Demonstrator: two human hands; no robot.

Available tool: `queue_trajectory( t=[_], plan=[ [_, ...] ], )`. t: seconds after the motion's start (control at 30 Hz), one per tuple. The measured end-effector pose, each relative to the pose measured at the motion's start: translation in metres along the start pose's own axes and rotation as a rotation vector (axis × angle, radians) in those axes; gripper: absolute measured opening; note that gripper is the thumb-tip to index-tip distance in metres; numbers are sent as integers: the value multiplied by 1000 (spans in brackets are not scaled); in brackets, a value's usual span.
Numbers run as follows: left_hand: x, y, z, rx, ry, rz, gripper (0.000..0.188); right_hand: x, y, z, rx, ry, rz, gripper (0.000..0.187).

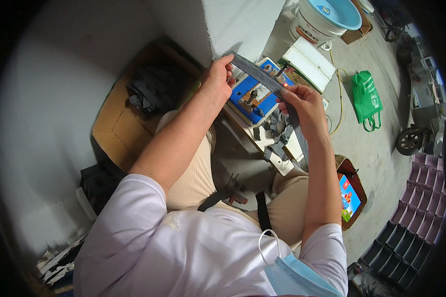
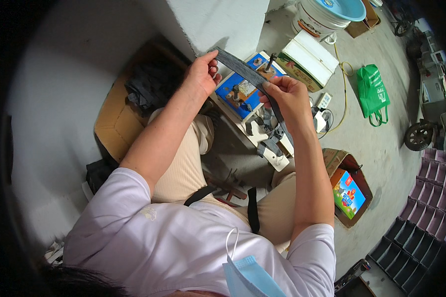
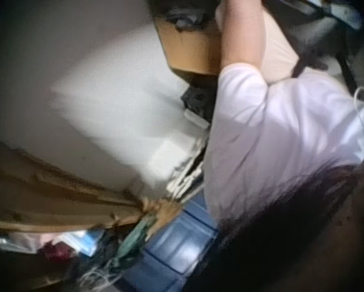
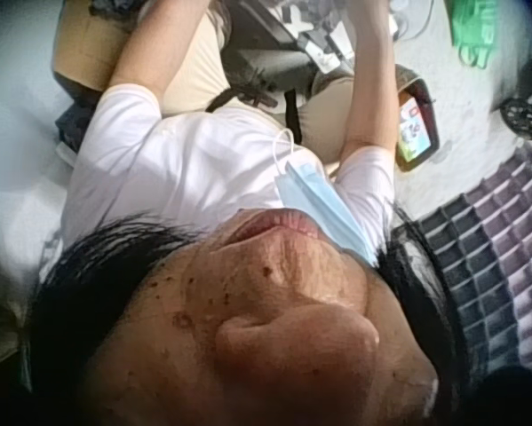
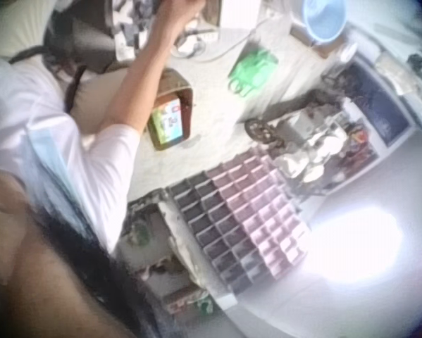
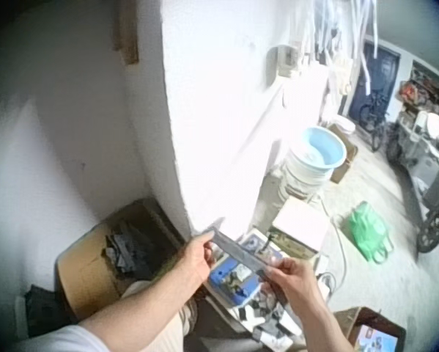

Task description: The person assembles grey plastic parts together, inserting small components and using a measuring tool to check dimensions.

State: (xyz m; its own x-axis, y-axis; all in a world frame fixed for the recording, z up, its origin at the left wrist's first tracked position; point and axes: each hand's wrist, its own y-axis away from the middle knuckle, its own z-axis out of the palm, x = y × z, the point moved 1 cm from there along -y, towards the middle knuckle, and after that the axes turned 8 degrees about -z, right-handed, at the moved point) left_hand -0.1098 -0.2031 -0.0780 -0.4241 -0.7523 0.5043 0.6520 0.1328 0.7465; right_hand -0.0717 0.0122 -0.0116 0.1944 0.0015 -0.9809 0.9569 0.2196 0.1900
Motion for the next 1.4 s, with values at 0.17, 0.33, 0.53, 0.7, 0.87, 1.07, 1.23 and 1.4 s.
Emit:
queue_trajectory(
  t=[0.17,0.33,0.53,0.7,0.87,1.07,1.23,1.4],
  plan=[
    [3,0,0,19,-12,3,24,3,-2,-2,-23,-17,-5,9],
    [2,3,1,37,-21,21,23,16,-7,-6,-45,-46,18,13],
    [1,0,0,53,-27,38,23,33,-11,-5,-11,-35,55,12],
    [1,7,0,51,-63,67,26,12,14,-38,6,65,4,7],
    [22,38,-32,-240,-51,221,17,-1,48,-104,198,284,-86,10],
    [86,45,-102,-151,-15,329,18,21,76,-141,144,624,51,33],
    [119,-24,-190,183,-80,67,18,32,82,-151,34,783,123,30],
    [114,-1,-183,424,-903,732,26,33,89,-153,25,753,141,21]
  ],
)
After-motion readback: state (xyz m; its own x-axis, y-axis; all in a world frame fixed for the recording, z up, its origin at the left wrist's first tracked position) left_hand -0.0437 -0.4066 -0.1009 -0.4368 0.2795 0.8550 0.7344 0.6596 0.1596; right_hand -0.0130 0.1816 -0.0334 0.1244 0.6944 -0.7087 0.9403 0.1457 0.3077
